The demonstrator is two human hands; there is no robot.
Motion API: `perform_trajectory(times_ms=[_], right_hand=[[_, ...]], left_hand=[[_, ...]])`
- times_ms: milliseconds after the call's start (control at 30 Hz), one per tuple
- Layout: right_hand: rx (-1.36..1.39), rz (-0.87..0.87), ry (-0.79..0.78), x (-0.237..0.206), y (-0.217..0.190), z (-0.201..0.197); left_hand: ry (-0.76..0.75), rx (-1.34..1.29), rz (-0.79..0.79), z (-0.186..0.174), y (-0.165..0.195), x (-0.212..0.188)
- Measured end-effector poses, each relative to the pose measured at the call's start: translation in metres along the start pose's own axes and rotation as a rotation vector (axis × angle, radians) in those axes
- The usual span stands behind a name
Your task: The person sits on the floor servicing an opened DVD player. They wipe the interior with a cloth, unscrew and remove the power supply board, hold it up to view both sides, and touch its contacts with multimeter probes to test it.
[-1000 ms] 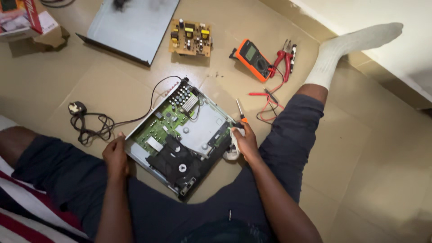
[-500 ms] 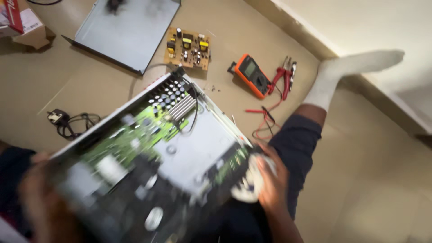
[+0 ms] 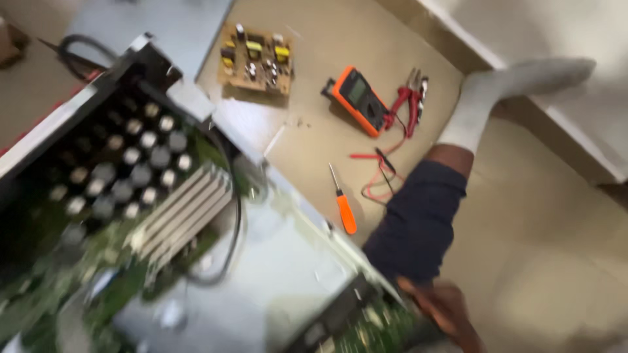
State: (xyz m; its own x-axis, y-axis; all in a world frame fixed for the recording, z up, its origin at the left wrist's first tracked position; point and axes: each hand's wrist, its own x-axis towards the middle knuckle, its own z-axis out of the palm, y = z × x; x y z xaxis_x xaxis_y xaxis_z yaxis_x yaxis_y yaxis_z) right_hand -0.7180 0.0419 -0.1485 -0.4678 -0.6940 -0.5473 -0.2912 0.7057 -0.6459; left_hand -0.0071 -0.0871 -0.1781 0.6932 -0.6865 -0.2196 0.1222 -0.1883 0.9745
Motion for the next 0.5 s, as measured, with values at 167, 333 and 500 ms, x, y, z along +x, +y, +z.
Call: perform_trajectory(times_ms=[167, 333, 500], right_hand=[[0.761, -0.419, -0.083, -0.015, -0.105, 0.161], [0.931, -0.240, -0.150, 0.015, -0.161, 0.213], [0.926, -0.209, -0.175, 0.052, -0.124, 0.253]], left_hand=[[-0.055, -0.021, 0.004, -0.004, -0.024, -0.002], [-0.159, -0.070, 0.042, 0.050, -0.004, -0.001], [-0.249, -0.113, 0.108, 0.098, 0.033, -0.005]])
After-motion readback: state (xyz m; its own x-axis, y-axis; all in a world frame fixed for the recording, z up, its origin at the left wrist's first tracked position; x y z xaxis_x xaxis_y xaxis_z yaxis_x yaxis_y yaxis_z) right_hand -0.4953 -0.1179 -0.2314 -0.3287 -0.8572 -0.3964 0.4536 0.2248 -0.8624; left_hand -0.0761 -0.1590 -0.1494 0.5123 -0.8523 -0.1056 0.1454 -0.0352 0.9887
